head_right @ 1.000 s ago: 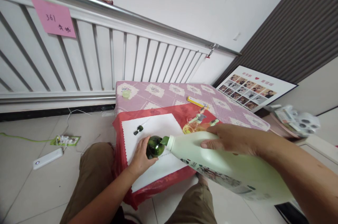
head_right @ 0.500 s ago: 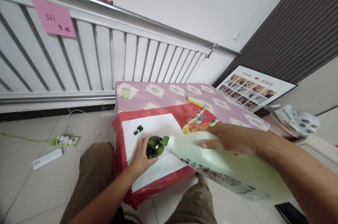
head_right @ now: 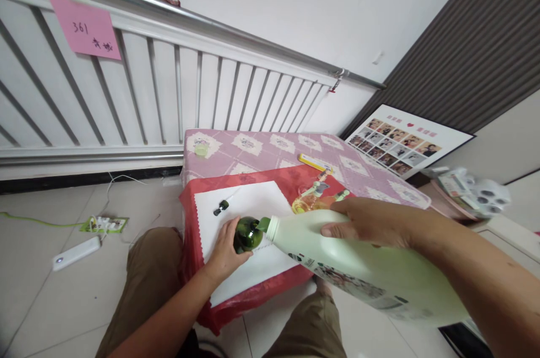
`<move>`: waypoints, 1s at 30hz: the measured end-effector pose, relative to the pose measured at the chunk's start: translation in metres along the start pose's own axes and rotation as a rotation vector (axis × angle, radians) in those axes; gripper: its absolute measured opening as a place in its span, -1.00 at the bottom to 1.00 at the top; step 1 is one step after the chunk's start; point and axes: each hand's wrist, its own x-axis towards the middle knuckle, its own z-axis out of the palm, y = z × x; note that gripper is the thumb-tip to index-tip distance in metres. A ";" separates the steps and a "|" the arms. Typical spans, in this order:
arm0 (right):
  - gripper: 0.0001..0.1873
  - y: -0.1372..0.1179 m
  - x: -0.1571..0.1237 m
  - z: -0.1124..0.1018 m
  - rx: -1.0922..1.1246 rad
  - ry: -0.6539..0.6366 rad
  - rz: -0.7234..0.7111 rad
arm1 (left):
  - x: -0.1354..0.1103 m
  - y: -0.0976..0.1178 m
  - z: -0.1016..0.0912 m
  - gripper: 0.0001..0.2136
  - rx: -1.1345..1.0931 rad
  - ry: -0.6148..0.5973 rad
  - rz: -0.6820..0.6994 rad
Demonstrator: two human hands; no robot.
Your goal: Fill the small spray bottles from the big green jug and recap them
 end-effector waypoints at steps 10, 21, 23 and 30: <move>-0.40 -0.004 -0.002 -0.001 0.023 0.000 0.016 | 0.001 0.002 -0.001 -0.15 0.007 -0.005 -0.012; -0.39 -0.005 -0.003 -0.001 0.031 -0.018 0.009 | 0.000 0.001 -0.001 -0.16 0.005 0.000 -0.008; -0.40 -0.005 -0.003 -0.001 0.035 -0.018 0.010 | 0.000 0.001 0.000 -0.15 0.008 0.004 0.002; -0.44 -0.003 -0.002 0.001 0.058 -0.007 0.027 | 0.000 0.001 -0.001 -0.15 0.006 0.001 0.012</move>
